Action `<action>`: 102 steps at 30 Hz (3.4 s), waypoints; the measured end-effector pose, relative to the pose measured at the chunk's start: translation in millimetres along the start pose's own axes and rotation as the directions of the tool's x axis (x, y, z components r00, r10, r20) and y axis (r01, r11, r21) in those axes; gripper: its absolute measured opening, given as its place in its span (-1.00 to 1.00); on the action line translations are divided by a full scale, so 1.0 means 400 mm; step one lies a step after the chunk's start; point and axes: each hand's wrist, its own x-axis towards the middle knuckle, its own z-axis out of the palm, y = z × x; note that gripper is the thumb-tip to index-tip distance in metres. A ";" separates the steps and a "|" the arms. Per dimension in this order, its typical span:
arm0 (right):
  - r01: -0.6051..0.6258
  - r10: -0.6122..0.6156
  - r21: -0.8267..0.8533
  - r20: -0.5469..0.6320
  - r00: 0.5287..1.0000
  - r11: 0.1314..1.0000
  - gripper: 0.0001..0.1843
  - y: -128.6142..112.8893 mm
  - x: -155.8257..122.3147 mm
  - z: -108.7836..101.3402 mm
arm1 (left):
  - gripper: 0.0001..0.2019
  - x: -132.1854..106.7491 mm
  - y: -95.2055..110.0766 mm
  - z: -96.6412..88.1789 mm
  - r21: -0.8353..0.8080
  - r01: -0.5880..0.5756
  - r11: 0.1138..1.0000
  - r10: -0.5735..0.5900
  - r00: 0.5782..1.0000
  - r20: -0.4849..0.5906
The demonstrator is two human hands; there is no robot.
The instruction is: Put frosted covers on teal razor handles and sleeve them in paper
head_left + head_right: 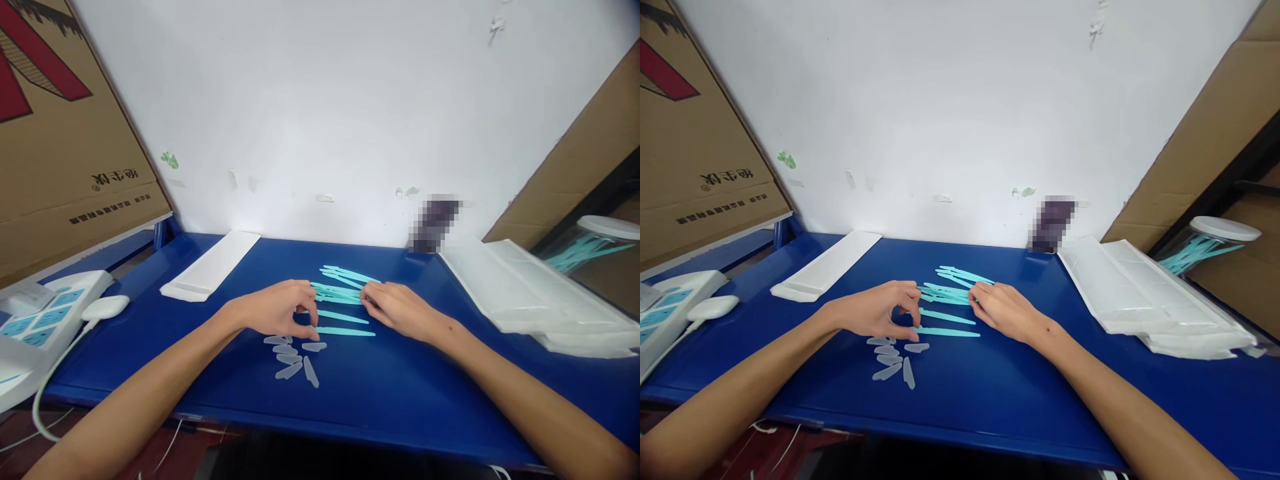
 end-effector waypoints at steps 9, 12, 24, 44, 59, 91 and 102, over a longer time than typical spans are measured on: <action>-0.125 0.139 0.100 -0.150 0.979 0.987 -0.81 0.034 -0.012 -0.010 | -0.87 0.010 0.019 0.038 0.106 -0.102 0.989 0.100 0.995 0.030; -0.139 0.160 0.139 -0.153 0.975 0.981 -0.81 0.043 -0.018 -0.009 | -0.85 0.010 -0.012 0.026 0.098 -0.072 0.993 0.090 0.977 -0.194; -0.179 0.199 0.118 -0.190 0.961 0.977 -0.83 0.071 -0.026 0.003 | -0.81 0.014 -0.131 0.047 -0.044 0.014 0.999 -0.042 0.693 -0.720; -0.093 0.115 0.209 -0.097 0.989 0.973 -0.70 0.005 -0.012 0.019 | -0.85 0.019 -0.094 0.060 0.029 0.005 1.000 0.010 0.871 -0.491; -0.146 0.137 0.208 0.054 0.989 0.967 -0.66 0.014 -0.004 0.013 | -0.75 -0.010 -0.073 -0.002 -0.052 0.110 0.993 -0.120 0.959 -0.257; 0.018 -0.010 -0.330 0.025 1.000 0.944 -0.73 0.016 0.003 0.040 | -0.76 -0.006 -0.122 0.018 0.378 0.134 0.916 0.050 0.897 -0.440; -0.178 0.177 -0.055 -0.027 0.984 0.983 -0.81 0.022 -0.014 0.001 | -0.78 -0.005 -0.121 0.023 0.319 0.131 0.939 0.065 0.841 -0.537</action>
